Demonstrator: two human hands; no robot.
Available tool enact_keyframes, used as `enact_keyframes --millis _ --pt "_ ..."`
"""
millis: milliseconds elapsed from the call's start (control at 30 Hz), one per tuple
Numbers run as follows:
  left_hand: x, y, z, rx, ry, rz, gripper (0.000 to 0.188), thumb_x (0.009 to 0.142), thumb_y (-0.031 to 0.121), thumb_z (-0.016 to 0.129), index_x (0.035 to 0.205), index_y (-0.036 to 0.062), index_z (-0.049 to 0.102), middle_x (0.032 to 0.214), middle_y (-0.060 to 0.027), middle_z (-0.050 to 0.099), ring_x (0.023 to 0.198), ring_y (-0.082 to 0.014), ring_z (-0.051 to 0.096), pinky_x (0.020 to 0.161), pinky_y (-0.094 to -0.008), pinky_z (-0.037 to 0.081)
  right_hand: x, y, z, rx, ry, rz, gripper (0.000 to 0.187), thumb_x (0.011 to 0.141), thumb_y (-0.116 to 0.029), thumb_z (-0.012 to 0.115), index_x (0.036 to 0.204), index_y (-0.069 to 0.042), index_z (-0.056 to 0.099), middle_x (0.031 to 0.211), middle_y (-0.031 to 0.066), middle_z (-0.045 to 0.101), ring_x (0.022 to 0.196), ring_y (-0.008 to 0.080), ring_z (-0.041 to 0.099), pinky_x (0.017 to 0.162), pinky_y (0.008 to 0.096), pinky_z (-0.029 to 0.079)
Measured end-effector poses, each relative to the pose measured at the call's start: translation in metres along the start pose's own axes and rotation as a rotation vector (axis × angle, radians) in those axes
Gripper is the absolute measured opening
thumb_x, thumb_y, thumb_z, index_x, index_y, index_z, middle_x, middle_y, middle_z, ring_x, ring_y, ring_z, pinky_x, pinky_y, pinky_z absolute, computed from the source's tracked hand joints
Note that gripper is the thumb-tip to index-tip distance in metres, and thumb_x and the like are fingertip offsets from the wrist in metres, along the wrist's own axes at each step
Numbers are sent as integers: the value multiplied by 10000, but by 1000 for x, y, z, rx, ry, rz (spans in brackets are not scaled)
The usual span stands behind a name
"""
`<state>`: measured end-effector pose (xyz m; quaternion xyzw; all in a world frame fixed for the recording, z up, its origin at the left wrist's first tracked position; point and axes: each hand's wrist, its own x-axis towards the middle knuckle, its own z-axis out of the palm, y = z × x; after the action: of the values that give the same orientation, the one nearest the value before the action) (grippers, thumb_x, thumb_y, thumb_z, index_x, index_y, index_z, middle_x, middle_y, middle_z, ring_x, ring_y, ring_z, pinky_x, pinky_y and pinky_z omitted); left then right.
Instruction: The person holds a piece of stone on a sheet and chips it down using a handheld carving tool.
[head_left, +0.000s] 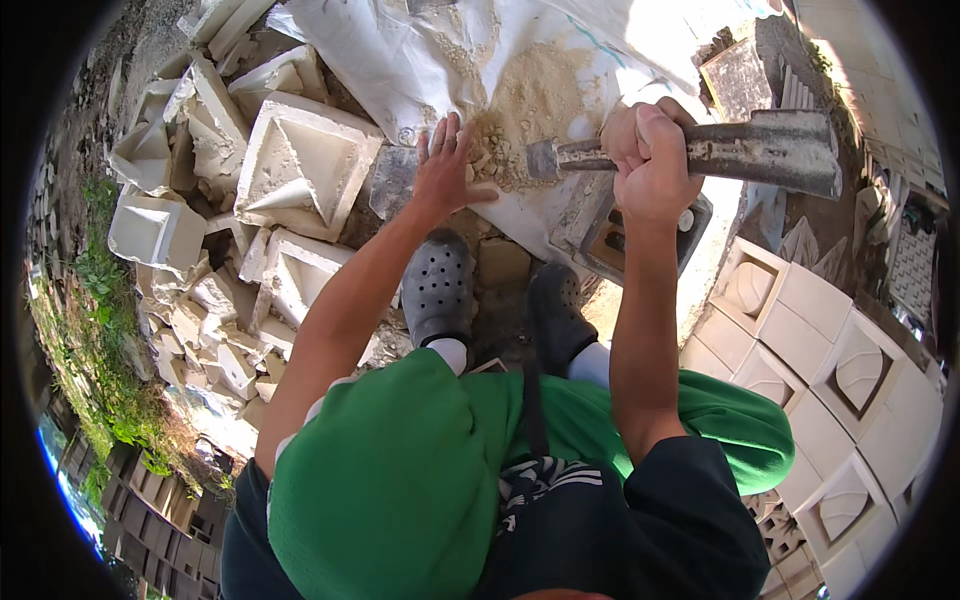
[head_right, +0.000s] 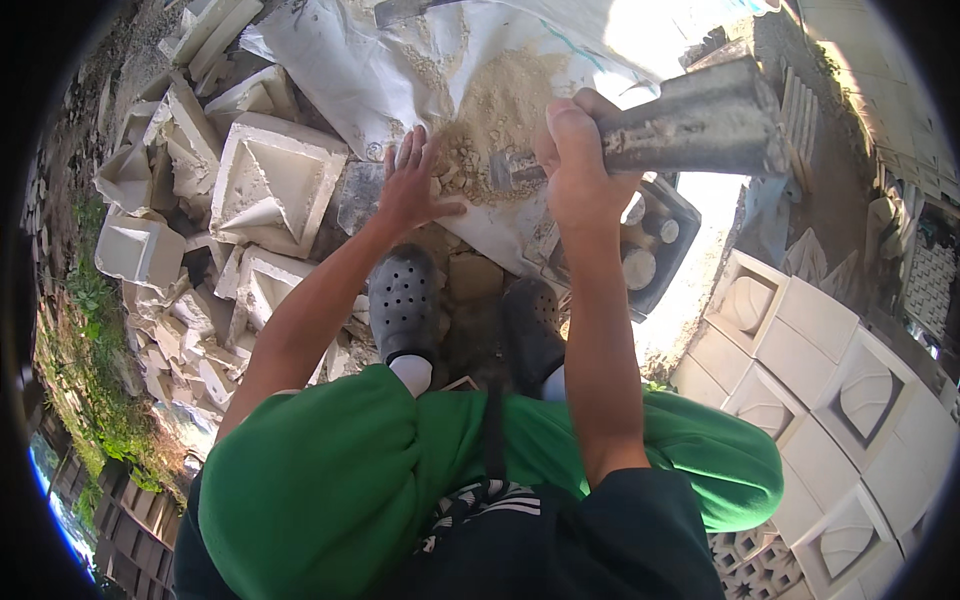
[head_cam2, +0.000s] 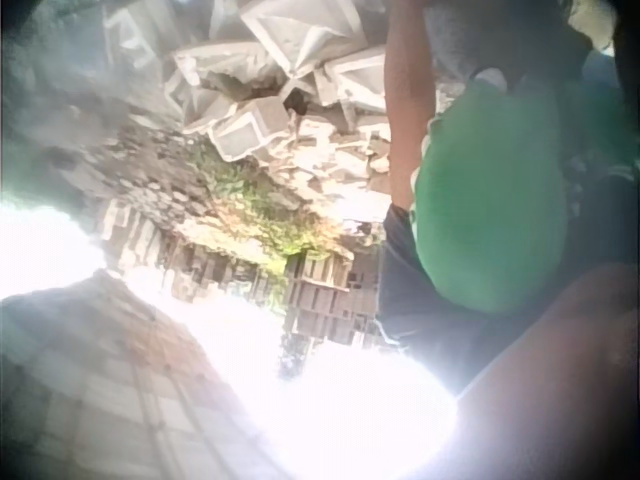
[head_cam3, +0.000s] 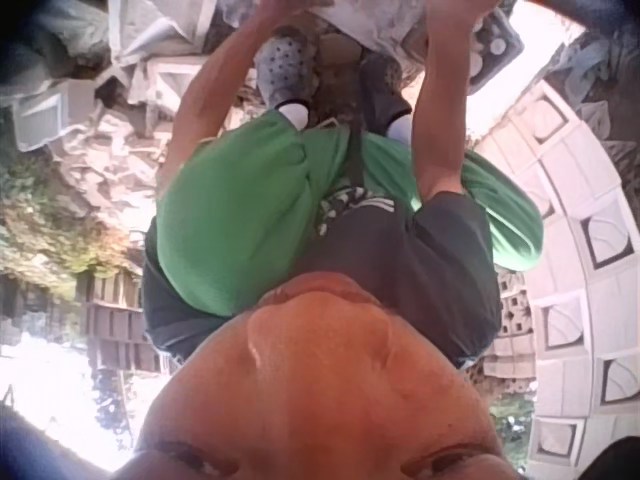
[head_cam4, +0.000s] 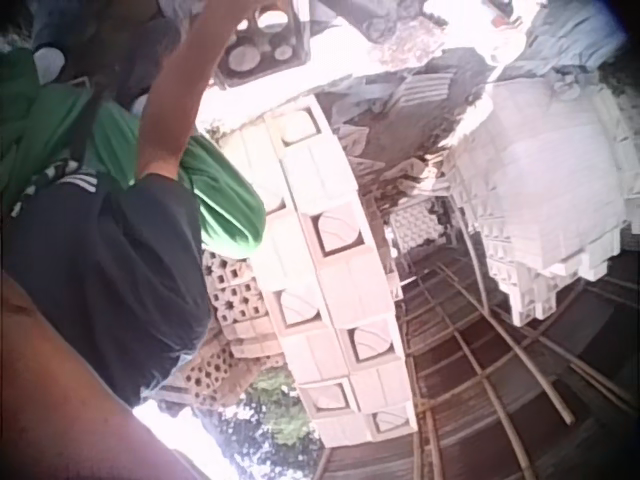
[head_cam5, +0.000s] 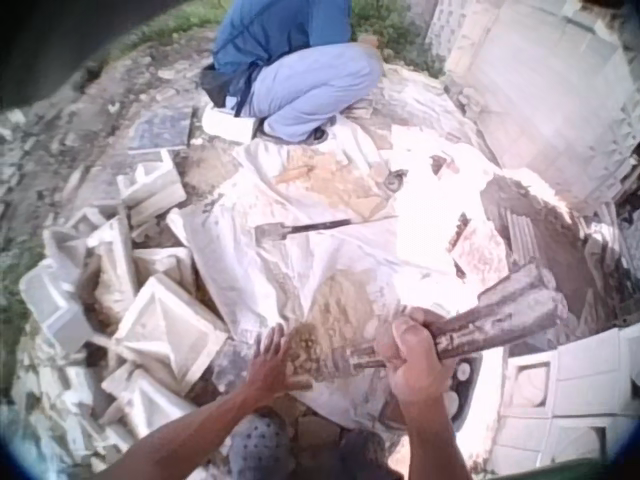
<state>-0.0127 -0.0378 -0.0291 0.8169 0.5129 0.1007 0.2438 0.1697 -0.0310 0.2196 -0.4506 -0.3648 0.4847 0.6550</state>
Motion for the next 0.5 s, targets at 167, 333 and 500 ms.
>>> enact_keyframes --millis 167,333,500 --pt "-4 5 -12 39 -140 -37 1390 448 676 798 1493 88 94 1531 -234 117 1432 -367 97 1135 -550 102 -30 85 -22 25 114 98 278 832 -29 522 606 -94 374 538 -21 360 453 74 318 430 250 254" --pt "-3 -5 -13 44 -171 -24 1383 445 629 829 1498 118 92 1536 -219 119 1430 -360 113 1136 -538 140 -3 64 -18 38 49 152 255 827 -38 529 613 -84 400 541 -16 365 447 76 332 422 249 257" --pt "4 -8 -23 72 -193 29 1340 483 569 839 1495 126 80 1534 -230 108 1426 -353 136 1145 -501 166 -6 -7 8 16 30 -38 295 809 -46 503 575 -107 335 514 -20 318 438 64 278 414 245 210"
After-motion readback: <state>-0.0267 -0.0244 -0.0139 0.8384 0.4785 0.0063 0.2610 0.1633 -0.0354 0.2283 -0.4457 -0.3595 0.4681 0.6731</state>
